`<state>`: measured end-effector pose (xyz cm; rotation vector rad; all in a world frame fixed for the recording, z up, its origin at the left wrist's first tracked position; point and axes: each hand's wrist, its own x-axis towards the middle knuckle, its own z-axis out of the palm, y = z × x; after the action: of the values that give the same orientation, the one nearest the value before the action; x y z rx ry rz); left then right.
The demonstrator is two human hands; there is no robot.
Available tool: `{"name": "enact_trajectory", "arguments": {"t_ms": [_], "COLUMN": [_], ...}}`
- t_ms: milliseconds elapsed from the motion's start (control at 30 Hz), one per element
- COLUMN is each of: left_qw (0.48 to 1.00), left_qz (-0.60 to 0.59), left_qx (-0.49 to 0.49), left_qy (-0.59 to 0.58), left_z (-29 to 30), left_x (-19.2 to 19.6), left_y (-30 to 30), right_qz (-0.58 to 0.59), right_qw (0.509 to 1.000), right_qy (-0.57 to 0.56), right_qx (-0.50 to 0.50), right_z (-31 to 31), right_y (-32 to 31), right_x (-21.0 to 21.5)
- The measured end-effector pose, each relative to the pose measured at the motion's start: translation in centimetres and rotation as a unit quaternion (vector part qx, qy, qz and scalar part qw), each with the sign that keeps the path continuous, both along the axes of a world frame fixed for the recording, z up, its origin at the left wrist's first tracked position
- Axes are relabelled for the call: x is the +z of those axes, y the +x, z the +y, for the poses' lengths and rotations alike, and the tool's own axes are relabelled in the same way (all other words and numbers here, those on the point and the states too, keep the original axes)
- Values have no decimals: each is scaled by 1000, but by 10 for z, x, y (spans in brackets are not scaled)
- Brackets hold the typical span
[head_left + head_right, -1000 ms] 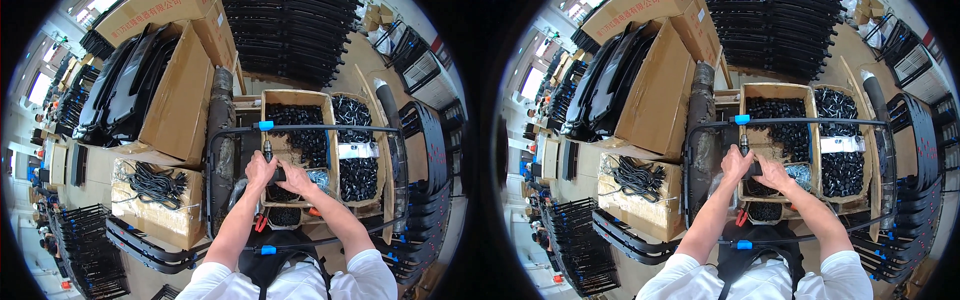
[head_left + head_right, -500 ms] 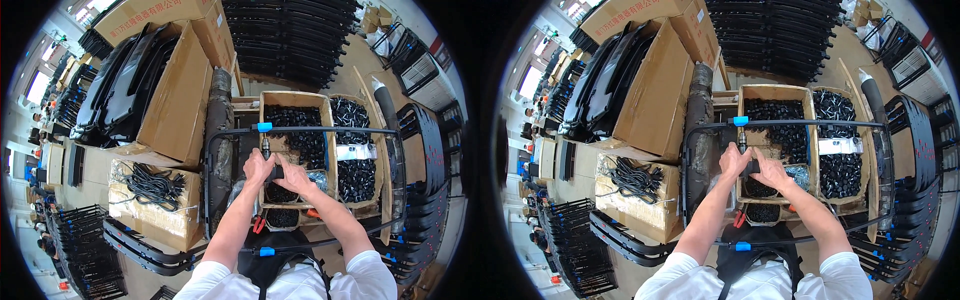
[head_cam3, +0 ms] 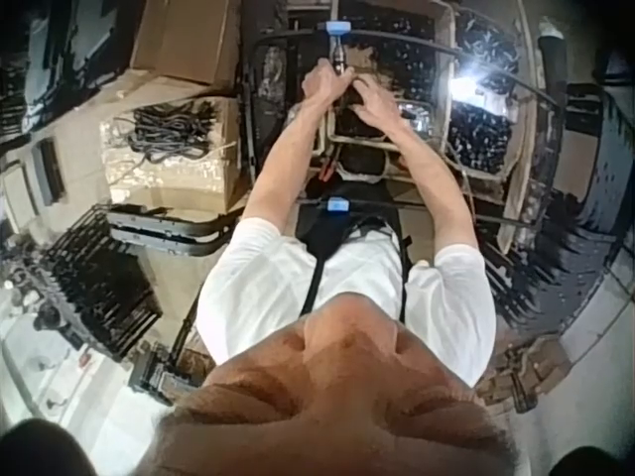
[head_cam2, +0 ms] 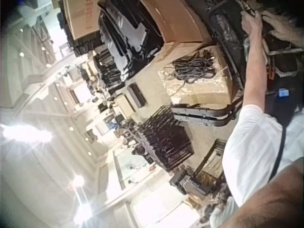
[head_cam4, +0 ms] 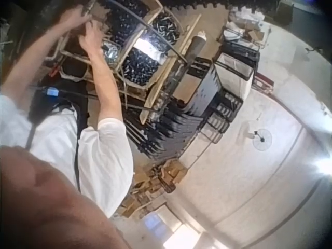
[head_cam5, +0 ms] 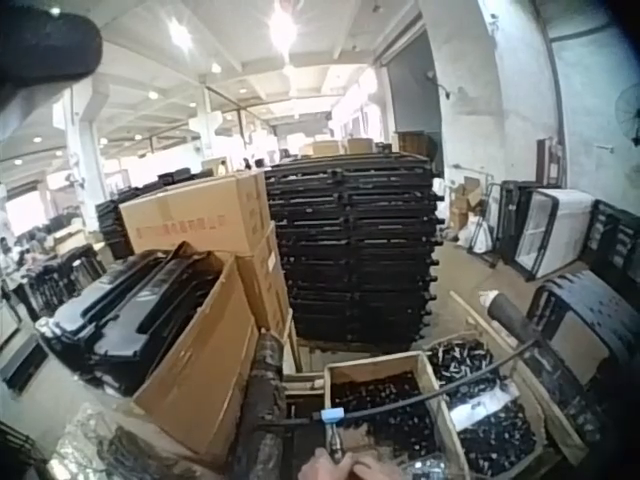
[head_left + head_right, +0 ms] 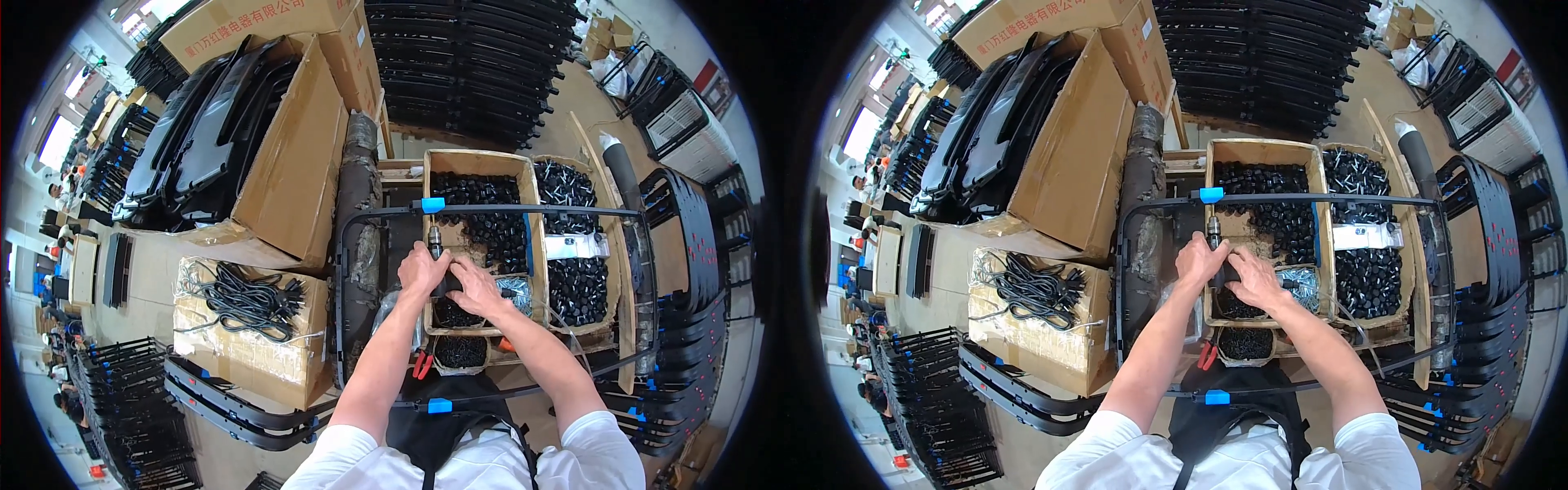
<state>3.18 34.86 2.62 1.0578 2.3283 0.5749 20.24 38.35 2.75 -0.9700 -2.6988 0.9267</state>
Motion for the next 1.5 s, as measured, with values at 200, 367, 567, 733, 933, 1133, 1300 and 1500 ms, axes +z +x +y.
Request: {"name": "enact_trajectory", "arguments": {"t_ms": [200,367,567,733,933,1133,1300,1500], "left_qw": [1000,1000,1000,994,888,910,906,924], "left_qz": [-6,-7,-8,-83,-346,-284,-288,-266], "left_qx": [-12,-17,1,53,172,225,276,243], "left_qy": [-13,-14,-8,57,251,203,143,127], "left_z": [-7,-14,-35,-108,-291,-448,-480,-467], "left_x": [-5,-3,8,39,68,0,-41,-39], "left_y": [0,4,13,57,170,247,260,228], "right_qz": [0,16,14,43,117,52,-18,-1], "right_qw": [1000,1000,1000,997,986,991,992,996], "right_qy": [4,13,14,69,105,-16,-55,-44], "right_qx": [-5,-4,-13,-6,45,121,108,77], "right_z": [-7,-14,-36,-101,-259,-385,-423,-419], "right_y": [3,10,20,58,151,220,226,201], "right_x": [-3,-5,13,48,111,44,-5,0]}}
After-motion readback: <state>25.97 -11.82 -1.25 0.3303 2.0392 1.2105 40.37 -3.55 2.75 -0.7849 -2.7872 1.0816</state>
